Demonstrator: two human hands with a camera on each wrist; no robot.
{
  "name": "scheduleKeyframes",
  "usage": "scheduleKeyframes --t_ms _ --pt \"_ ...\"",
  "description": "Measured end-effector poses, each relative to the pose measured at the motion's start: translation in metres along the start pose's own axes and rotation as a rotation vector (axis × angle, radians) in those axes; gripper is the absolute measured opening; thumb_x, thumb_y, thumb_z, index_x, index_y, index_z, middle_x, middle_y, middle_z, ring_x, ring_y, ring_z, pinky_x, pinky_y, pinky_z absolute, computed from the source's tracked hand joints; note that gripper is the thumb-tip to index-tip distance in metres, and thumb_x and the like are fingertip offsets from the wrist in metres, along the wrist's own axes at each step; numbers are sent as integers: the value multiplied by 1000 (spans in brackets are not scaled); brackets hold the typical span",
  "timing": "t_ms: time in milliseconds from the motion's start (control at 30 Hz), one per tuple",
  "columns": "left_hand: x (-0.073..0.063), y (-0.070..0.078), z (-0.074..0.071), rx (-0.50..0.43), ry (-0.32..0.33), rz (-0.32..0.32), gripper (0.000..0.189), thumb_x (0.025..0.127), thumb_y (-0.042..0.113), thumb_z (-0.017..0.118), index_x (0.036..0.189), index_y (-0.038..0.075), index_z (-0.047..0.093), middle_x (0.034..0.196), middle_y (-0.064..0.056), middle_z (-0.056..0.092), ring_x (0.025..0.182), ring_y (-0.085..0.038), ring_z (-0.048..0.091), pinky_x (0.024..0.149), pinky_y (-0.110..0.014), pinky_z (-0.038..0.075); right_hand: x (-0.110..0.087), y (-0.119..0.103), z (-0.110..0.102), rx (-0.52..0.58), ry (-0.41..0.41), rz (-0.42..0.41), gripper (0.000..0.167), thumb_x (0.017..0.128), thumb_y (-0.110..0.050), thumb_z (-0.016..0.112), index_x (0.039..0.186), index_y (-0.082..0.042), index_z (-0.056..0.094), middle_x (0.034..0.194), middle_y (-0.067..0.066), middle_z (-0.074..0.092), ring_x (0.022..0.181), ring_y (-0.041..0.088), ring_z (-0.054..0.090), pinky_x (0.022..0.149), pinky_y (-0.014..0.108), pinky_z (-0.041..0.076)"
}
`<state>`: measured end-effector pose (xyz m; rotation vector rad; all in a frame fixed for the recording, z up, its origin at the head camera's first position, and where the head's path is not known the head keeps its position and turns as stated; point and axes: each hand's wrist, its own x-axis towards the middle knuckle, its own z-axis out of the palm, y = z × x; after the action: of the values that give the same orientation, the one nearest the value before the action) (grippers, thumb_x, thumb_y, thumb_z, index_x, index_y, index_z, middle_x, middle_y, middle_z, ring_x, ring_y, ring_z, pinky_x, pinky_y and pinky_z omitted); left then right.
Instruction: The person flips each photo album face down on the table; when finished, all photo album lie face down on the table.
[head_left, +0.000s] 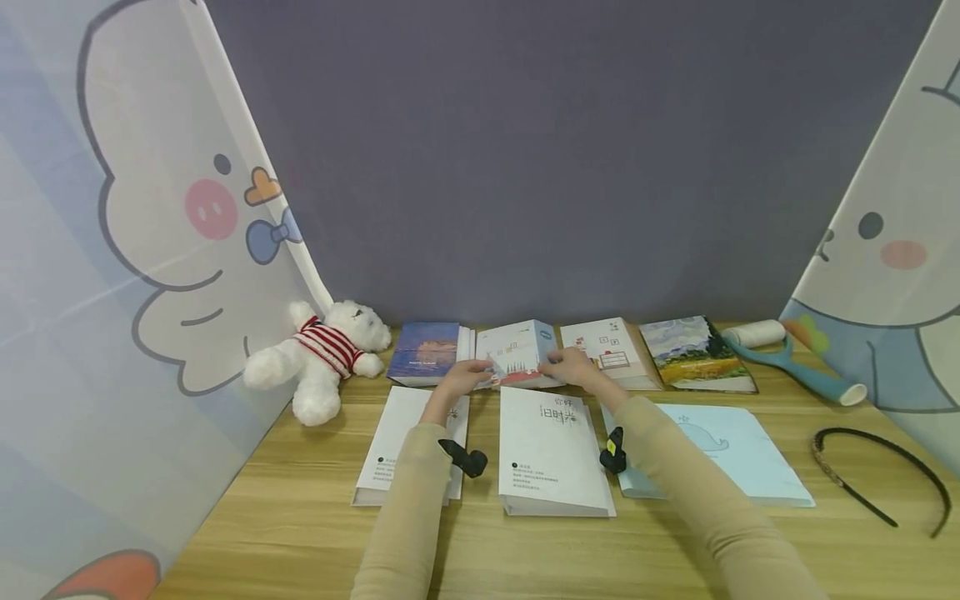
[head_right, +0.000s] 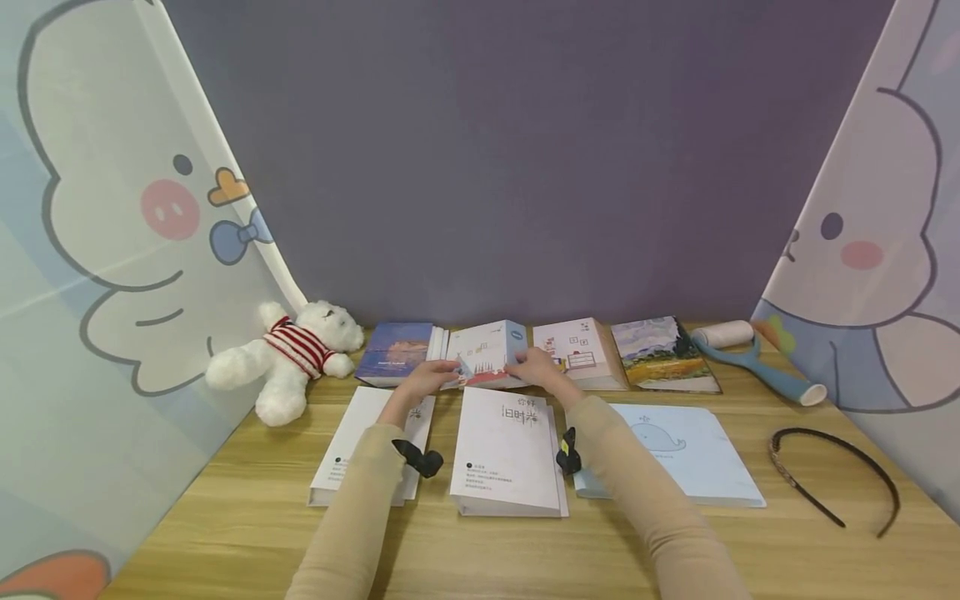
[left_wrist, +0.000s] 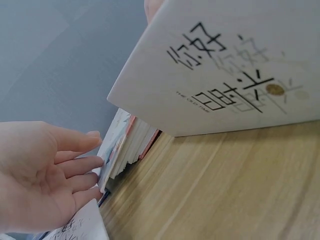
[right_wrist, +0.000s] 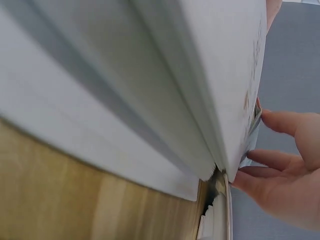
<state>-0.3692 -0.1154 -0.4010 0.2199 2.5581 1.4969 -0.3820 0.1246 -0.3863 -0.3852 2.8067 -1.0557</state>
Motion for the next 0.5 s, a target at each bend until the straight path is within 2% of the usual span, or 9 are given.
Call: scheduleKeyframes --t_ms 200,333,400,500 --pt "1 2 1 -2 -13 10 38 98 18 50 134 7 51 140 -16 47 131 -34 40 106 -49 36 -1 0 0 10 -29 -31 56 91 -23 59 136 6 43 139 24 45 130 41 39 105 50 37" --pt "7 -2 0 10 -30 10 38 97 21 52 133 11 53 140 -12 48 132 -31 41 106 -47 37 0 0 1 -16 -55 -45 57 91 -22 59 138 5 41 139 24 45 129 41 40 105 50 37" --pt "11 -7 0 20 -45 55 39 96 26 55 132 13 55 139 -10 50 129 -28 44 102 -44 41 0 0 1 -28 -52 -45 56 91 -21 58 138 5 42 139 25 45 129 41 41 105 50 38" --pt "12 -6 1 19 -50 68 39 96 26 55 132 12 54 138 -10 50 129 -28 45 102 -44 42 1 0 1 -40 -49 -40 55 92 -20 57 138 5 42 139 25 45 129 41 40 105 50 37"
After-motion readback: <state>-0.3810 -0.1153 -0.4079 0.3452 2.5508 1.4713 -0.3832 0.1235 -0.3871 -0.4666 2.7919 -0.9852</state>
